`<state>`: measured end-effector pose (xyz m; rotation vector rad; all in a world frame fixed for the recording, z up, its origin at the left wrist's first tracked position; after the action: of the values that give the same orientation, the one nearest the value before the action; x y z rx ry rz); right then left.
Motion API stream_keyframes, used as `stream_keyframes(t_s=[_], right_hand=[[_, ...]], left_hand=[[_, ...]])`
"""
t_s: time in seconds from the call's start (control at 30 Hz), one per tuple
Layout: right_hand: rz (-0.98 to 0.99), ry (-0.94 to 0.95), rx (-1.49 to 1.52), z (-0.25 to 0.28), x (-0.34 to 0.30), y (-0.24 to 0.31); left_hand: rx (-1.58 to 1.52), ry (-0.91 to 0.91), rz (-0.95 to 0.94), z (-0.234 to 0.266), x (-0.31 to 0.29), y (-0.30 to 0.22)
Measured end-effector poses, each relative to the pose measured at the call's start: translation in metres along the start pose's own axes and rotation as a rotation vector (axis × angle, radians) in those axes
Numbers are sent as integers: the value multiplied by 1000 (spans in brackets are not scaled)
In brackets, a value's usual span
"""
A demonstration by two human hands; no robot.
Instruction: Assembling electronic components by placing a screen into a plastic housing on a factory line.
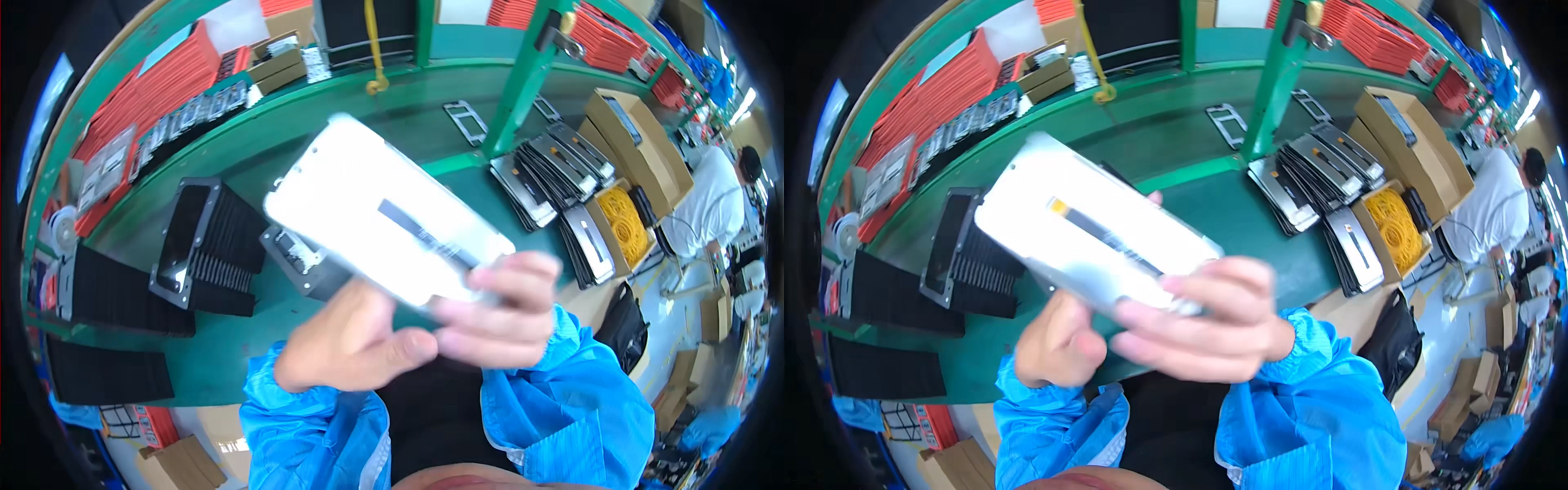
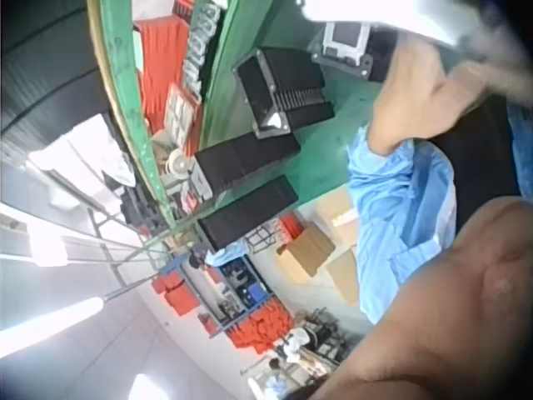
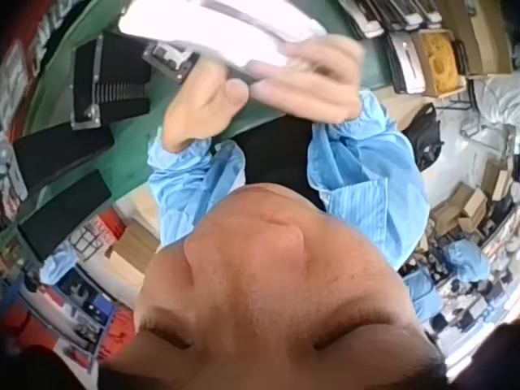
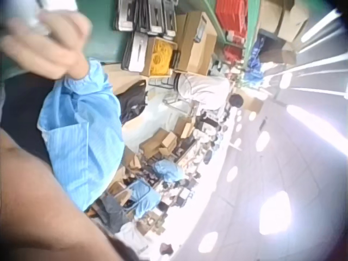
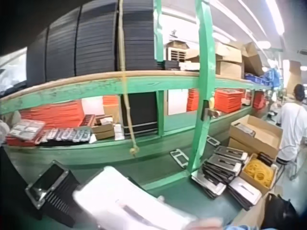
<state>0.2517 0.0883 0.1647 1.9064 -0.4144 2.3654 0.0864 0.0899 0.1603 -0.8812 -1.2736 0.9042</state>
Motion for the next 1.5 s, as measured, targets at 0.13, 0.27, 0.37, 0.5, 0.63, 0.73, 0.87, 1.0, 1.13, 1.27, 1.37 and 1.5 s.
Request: stream_keyframes(t_s=[0.13,0.27,0.37,0.5,0.63,0.73,0.87,1.0,1.13,1.27,1.37,1.5], right_hand=[[54,-57,275,-43,18,-3],[-66,-70,337,-55,54,-28],[-322,-229,197,-56,72,-49],[-837,46,1115,-89,57,-63],[-836,502,1193,-109,30,-65],[-388,440,942,-105,28,-91],[-529,415,692,-88,13,-137],[-575,431,404,-89,-10,-168],[-771,671,239,-104,-29,-180],[-771,745,210,-112,-43,-178],[-701,765,226,-116,-51,-178],[-841,886,179,-122,-58,-182]], left_hand=[[-298,-123,-143,7,4,-3],[-375,-178,-247,35,-3,-9],[-414,-246,-17,44,-13,-9],[-567,-297,21,59,-11,-5],[-258,-326,147,74,-6,5],[-436,-402,32,75,0,-2],[338,-411,4,97,20,11],[950,-236,249,107,16,30],[1066,-133,169,102,19,49],[1039,-101,151,92,23,61],[1024,-96,165,90,24,69],[1038,-74,148,84,27,74]])
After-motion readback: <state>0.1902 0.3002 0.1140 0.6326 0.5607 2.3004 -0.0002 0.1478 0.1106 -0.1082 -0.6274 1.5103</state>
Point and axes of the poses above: each hand's wrist, its own x-axis towards the middle knuckle, its own z-axis out of the back of the hand, y = z × x, the point moved 5 cm from there along x, towards the middle knuckle, and after that the axes turned 13 degrees about -y, right-handed, at the moved point
